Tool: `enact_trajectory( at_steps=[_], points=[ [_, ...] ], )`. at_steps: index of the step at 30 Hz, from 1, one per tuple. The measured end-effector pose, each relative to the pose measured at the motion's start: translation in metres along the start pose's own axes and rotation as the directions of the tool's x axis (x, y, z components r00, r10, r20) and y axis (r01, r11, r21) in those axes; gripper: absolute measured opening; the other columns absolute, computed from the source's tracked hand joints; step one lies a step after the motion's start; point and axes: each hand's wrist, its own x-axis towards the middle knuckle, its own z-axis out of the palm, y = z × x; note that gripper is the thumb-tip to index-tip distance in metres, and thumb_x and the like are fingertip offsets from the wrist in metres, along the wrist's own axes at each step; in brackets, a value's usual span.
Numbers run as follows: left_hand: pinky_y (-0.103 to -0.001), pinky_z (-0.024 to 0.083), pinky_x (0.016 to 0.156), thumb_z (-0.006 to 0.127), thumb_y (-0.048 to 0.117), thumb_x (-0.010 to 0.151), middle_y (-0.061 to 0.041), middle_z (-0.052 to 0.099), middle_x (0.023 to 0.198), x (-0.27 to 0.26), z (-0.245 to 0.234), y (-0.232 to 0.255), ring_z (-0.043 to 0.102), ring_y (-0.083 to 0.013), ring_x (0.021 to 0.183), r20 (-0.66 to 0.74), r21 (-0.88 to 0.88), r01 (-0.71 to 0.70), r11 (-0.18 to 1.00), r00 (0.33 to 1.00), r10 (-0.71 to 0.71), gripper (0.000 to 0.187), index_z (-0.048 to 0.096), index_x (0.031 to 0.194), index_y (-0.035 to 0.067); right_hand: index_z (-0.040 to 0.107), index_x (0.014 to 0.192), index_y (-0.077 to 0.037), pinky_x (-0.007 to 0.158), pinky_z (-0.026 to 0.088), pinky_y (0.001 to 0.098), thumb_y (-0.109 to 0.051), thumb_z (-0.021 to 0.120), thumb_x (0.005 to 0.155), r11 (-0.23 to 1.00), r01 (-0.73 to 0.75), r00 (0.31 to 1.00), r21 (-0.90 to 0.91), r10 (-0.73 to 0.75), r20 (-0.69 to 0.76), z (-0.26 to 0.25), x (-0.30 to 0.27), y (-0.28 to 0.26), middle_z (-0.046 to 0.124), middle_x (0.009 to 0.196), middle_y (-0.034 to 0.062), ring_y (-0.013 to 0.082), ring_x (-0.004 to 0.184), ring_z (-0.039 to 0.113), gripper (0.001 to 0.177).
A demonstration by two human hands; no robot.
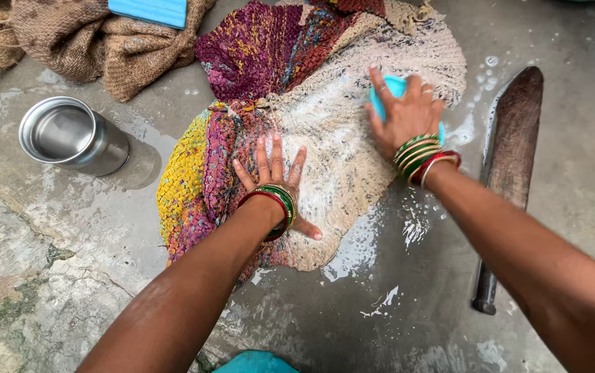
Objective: The person washes a woven mat by hand on a stone floor, first pouring water from a small metal cup and applying soap with a blue bar, then scrubbing the fabric with a blue brush and a wooden paddle. The person then rinses the mat in a large blue tub filled with soapy water and continues to pour fresh water over it.
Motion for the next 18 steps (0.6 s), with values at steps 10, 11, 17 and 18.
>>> enact_trajectory(
  at_steps=[10, 11, 17, 18],
  points=[
    [-0.086, -0.005, 0.105, 0.085, 0.085, 0.042, -0.026, -0.037, 0.162, 0.014, -0.001, -0.007, -0.035, -0.0516, 0.145, -0.046, 0.015, -0.008, 1.000, 0.999, 0.009, 0.171, -0.023, 0.161, 0.028, 0.042, 0.160, -0.031, 0.077, 0.045, 0.0584, -0.047, 0.052, 0.101, 0.997, 0.001, 1.000, -0.080, -0.002, -0.007, 0.002, 0.011, 0.015, 0.055, 0.117, 0.0300, 0.0459, 0.098, 0.056, 0.062],
    [-0.087, -0.004, 0.105, 0.085, 0.084, 0.041, -0.025, -0.037, 0.162, 0.010, 0.000, -0.002, -0.035, -0.0507, 0.146, -0.032, -0.003, -0.001, 1.000, 0.999, 0.001, 0.170, -0.023, 0.160, 0.030, 0.042, 0.160, -0.031, 0.077, 0.045, 0.0584, -0.047, 0.052, 0.101, 0.996, 0.001, 1.000, -0.084, 0.000, 0.007, -0.002, 0.003, 0.008, 0.055, 0.117, 0.0300, 0.0459, 0.098, 0.056, 0.062],
    [-0.088, -0.004, 0.103, 0.085, 0.084, 0.041, -0.024, -0.038, 0.161, 0.015, 0.006, -0.005, -0.036, -0.0516, 0.145, -0.017, 0.010, -0.002, 1.000, 1.000, 0.003, 0.171, -0.025, 0.160, 0.030, 0.039, 0.155, -0.034, 0.080, 0.048, 0.0563, -0.055, 0.055, 0.094, 0.935, 0.351, 0.936, 0.047, -0.349, -0.041, 0.022, -0.101, -0.055, 0.056, 0.117, 0.0303, 0.0448, 0.103, 0.060, 0.066],
    [-0.087, -0.005, 0.104, 0.086, 0.083, 0.040, -0.024, -0.037, 0.161, 0.015, 0.016, -0.003, -0.035, -0.0513, 0.145, -0.034, 0.003, -0.018, 1.000, 0.999, 0.018, 0.172, -0.025, 0.160, 0.030, 0.039, 0.156, -0.034, 0.084, 0.048, 0.0561, -0.053, 0.056, 0.093, 0.924, 0.370, 0.929, 0.099, -0.365, -0.062, 0.026, -0.105, -0.036, 0.056, 0.119, 0.0291, 0.0458, 0.110, 0.060, 0.067]
  ],
)
